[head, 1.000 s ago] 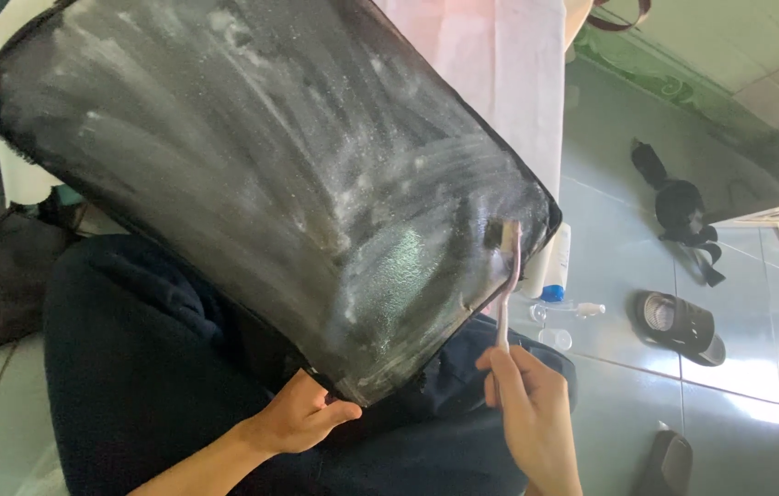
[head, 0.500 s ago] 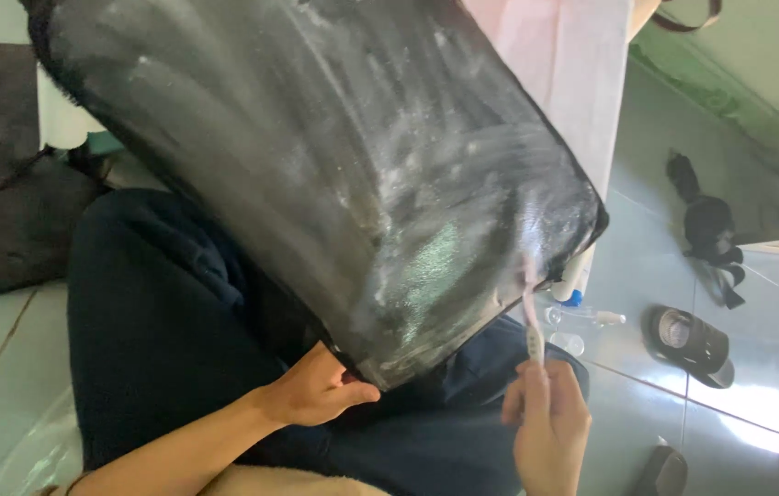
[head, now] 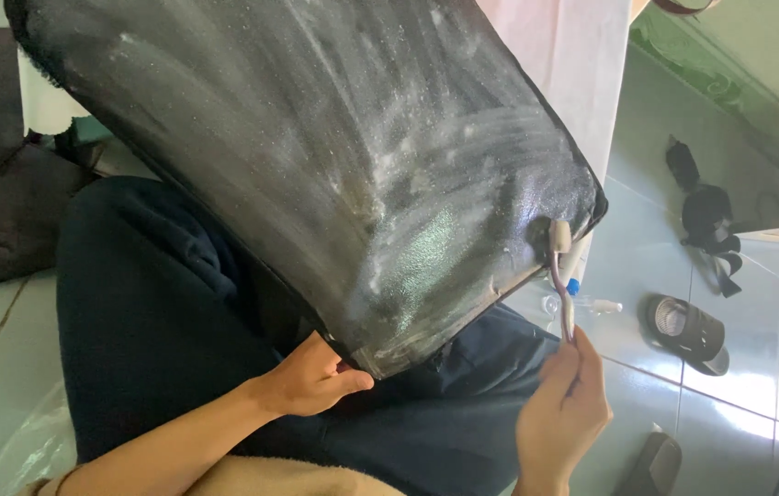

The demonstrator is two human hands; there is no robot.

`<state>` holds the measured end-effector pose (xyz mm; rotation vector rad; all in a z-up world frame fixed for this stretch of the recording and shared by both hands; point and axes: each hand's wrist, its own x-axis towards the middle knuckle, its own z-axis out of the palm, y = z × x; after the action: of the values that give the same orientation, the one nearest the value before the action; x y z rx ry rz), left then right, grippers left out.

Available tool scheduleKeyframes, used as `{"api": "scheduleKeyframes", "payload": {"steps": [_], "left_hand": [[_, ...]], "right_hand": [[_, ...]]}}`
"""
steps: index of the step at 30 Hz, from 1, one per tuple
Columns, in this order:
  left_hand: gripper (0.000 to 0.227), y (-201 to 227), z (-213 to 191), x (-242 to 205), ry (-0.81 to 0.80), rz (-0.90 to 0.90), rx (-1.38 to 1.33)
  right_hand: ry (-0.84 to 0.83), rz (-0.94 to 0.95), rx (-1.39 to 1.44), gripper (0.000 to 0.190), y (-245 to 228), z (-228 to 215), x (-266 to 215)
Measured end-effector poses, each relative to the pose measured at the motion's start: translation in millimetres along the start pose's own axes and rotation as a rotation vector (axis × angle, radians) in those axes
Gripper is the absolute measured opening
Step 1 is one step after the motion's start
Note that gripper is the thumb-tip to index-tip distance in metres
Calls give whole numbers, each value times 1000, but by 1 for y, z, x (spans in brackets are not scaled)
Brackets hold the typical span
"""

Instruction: Scrubbing the surface of a black leather bag with a toothbrush and cleaning paste to clean it.

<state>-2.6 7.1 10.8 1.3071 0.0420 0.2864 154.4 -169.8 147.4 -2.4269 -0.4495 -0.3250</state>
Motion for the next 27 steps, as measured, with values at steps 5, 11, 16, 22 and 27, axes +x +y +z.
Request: {"api": "scheduleKeyframes", "payload": {"steps": [5,11,16,22,27], "left_hand": [[21,-7,-1,0,-14,-48,30],[47,0,0,1,4,53,31],[44,0,0,2,6,20,17],[51,-8,3,0,-2,49,-84],[43,5,1,3,37,71,48]], "right_hand": [[94,-310,-218,28,-4,2,3],[96,-362,-298,32,3,-5,9],[75,-375,-233,31,2,-11,8],[39,-427,-273,31,1,-13,16],[-72,-342,-190,32,-6,-21,14]]}}
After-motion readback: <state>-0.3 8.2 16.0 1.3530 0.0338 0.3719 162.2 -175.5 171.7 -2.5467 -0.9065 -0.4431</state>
